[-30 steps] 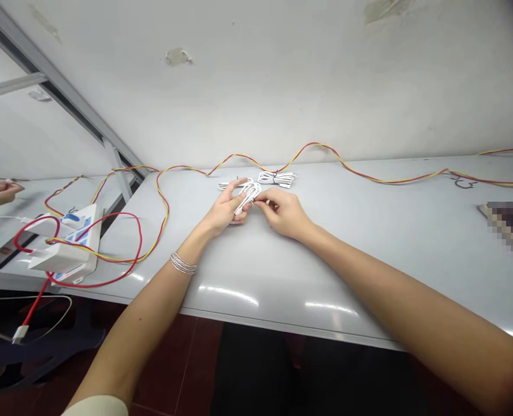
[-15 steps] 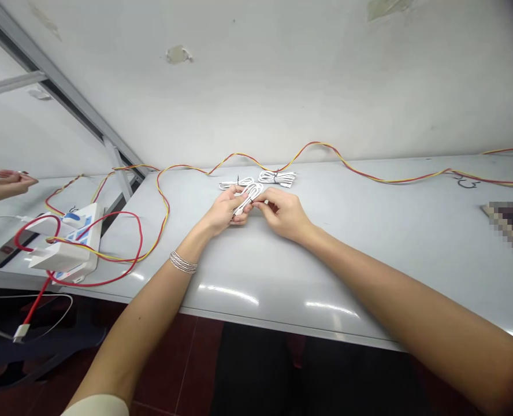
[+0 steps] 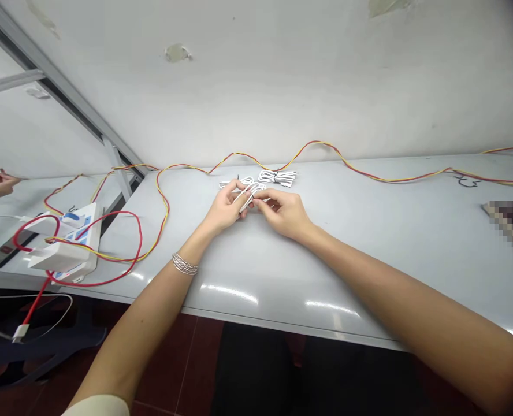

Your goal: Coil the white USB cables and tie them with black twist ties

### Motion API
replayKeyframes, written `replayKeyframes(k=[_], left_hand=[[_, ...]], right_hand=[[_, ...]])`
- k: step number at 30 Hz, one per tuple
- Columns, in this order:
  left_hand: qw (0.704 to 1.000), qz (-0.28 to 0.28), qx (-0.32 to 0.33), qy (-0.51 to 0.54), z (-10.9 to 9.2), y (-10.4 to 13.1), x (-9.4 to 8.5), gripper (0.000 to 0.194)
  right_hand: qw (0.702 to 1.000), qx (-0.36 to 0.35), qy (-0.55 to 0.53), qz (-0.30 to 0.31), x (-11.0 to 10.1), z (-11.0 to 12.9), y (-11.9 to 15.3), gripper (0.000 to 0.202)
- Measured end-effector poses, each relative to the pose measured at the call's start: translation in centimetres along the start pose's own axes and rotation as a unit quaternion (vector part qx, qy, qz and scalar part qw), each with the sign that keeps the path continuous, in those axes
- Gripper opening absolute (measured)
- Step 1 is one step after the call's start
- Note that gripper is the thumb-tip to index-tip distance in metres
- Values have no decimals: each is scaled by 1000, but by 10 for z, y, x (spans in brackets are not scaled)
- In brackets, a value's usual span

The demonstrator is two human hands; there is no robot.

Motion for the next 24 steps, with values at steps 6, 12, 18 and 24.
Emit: replayKeyframes(k=[6,12,18,24], left_hand=[[1000,26,4,2,-3,1,1,48],[998,32,-44,39,-2,2,0,37],[998,34,-26,38,-1,0,-2,45],[999,16,9,30,-4,1,-1,51]], right_hand=[[1000,-7,4,-6,0,0,-1,15],[1000,2,5,-10,-1,-2,-1,15],[1000,-8,12,-7,0,-1,-1,15],[999,44,-3,-7,-1,-4,-1,13]])
Point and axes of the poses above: each hand's wrist, its own y-axis away from the middle knuckle, its own x-axis out of the palm, z = x × y, the point moved 3 cm from there along -y, towards the middle knuckle, and after that the axes turned 9 degrees about -z, right-handed, at the moved point
